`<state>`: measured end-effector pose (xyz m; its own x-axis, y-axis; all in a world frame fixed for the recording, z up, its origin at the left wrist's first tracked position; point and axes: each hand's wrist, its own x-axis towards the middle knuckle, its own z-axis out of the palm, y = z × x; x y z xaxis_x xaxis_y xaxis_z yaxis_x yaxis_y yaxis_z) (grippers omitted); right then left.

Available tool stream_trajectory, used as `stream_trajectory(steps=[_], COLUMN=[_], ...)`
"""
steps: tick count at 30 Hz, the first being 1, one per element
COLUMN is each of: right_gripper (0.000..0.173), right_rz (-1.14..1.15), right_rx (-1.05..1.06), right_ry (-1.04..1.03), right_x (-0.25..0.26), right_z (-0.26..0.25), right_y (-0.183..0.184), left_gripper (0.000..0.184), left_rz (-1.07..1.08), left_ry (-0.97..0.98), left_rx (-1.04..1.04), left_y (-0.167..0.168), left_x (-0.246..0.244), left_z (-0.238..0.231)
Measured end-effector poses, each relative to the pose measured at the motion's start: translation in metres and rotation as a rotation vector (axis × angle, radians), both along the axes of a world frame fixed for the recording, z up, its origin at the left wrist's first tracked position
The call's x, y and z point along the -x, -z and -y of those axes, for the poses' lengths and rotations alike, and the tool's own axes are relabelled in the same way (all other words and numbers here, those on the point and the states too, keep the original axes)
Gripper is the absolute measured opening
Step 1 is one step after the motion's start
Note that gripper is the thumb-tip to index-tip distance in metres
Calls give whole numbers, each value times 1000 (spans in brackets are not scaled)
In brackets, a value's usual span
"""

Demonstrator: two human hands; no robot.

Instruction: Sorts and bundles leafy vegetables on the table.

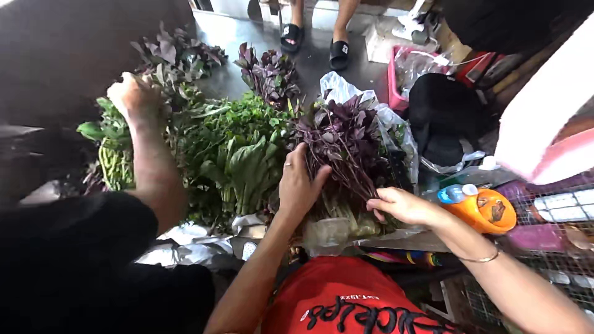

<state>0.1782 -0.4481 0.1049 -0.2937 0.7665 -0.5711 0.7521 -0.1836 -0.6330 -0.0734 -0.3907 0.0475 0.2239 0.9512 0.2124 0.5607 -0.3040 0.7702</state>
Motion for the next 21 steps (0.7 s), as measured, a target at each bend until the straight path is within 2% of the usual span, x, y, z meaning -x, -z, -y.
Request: stream_trajectory(steps=[2, 4, 6, 8, 11, 13, 15, 17, 19, 21], right_gripper=[34, 30, 29, 29, 30, 31, 30, 26, 17, 18], right_rz=[45, 73, 65, 10, -39, 24, 76, -65, -426, -749], right_rx=[-38, -141, -255, -366, -438, -406, -368, -376, -438, -495], right_ry=[-76, -170, -268, -372, -540, -588, -542, -373, -92, 174], right_x=[4, 14, 21, 19, 13, 14, 16, 11, 2, 2], right_z=[-14, -23, -25, -18, -18, -30, -46, -59, -61, -55], right_y=[-23, -50, -84, -113, -129, -126, -119, -105, -83, -60], left_gripper=[81, 79, 66, 47, 44, 41, 38, 36, 36, 37], left_rz=[-125, -216, -332, -329, -249, -195, -102, 3, 117, 203], left_ry=[334, 622, 746, 796, 894, 952, 920, 831, 752, 678], left_rx=[-366, -574, -668, -703, -535, -244, 2, 102, 128, 156], left_y=[-17, -46, -86, -119, -132, -120, -99, -83, -78, -80], left_x=[-3, -14, -17, -8, 5, 4, 1, -1, -3, -3], left_z=[-12, -29, -36, -32, -26, -31, -36, -36, -33, -30])
